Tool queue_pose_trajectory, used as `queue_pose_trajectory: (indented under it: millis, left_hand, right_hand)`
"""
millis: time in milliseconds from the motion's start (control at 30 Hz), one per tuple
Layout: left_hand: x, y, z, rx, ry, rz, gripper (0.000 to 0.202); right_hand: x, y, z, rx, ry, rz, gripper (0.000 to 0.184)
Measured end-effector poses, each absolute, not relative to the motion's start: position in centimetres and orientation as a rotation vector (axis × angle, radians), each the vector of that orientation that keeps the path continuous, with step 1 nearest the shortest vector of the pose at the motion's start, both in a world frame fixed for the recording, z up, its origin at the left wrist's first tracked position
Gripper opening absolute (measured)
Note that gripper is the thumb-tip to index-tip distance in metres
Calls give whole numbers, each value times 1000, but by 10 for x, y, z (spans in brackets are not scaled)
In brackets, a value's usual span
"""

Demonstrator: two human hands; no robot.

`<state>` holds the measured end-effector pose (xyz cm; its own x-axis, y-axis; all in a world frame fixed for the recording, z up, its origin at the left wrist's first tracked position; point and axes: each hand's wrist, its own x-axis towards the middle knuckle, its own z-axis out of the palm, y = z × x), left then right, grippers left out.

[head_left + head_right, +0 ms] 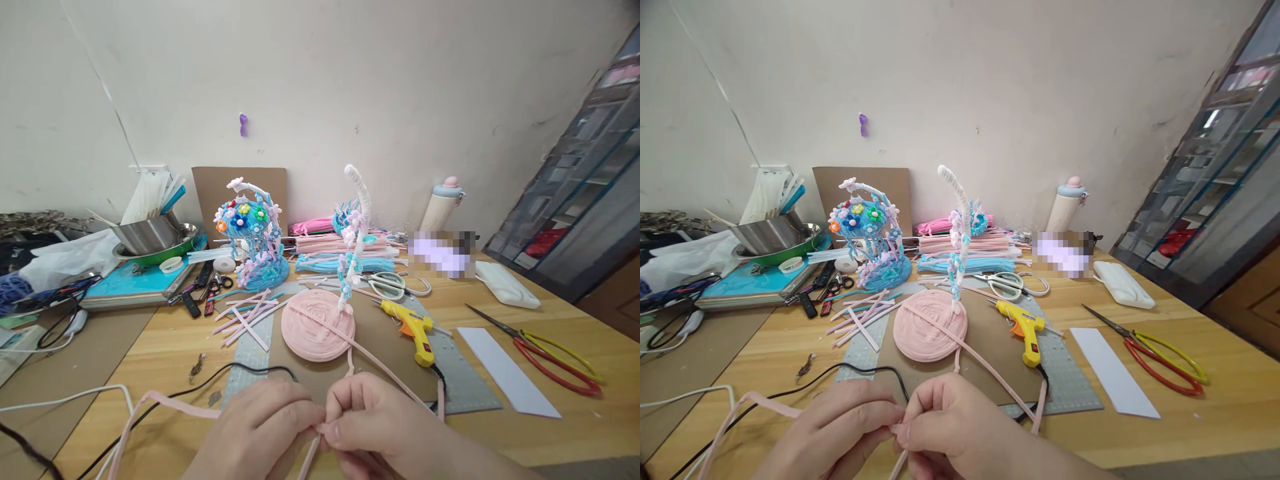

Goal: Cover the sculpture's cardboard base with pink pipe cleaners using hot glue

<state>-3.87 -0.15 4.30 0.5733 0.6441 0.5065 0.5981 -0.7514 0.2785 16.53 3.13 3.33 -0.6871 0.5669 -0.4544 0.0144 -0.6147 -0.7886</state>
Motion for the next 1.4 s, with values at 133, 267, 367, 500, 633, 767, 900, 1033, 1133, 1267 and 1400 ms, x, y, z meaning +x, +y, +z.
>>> queue_pose_trajectory:
  millis: [133,267,367,500,633,767,900,1033,1133,1267,1400]
  left_hand:
    - [-39,-2,40,2735,1057,996,23]
    - [-38,0,43,2791,1043,1014,23]
    - [-36,2,48,2882,1015,961,26]
    - [-33,3,51,2967,1016,932,27]
    - [-30,0,50,2998,1041,986,28]
    - [-31,-1,51,3131,1010,905,35]
    - [-33,0,47,3214,928,872,35]
    - [-35,-2,38,3164,1004,842,29]
    - [-34,-3,35,3165,999,844,34]
    - [-32,1,32,3248,931,856,43]
    - [-29,4,19,3219,933,985,37]
  right_hand:
    - [164,29,33,-1052,-1122,2343,16]
    - [161,26,32,-1043,-1057,2328,17]
    - [159,28,31,-926,-868,2420,16]
    - [162,37,30,-792,-746,2671,8]
    - [164,42,22,-798,-609,2833,2]
    - [160,39,9,-908,-663,2747,15]
    - [158,34,8,-933,-701,2626,12]
    - [158,32,10,-956,-749,2646,14]
    - [156,31,8,-955,-808,2644,17]
    - [153,30,6,-963,-909,2571,6]
    - [154,27,11,-1023,-1064,2437,10]
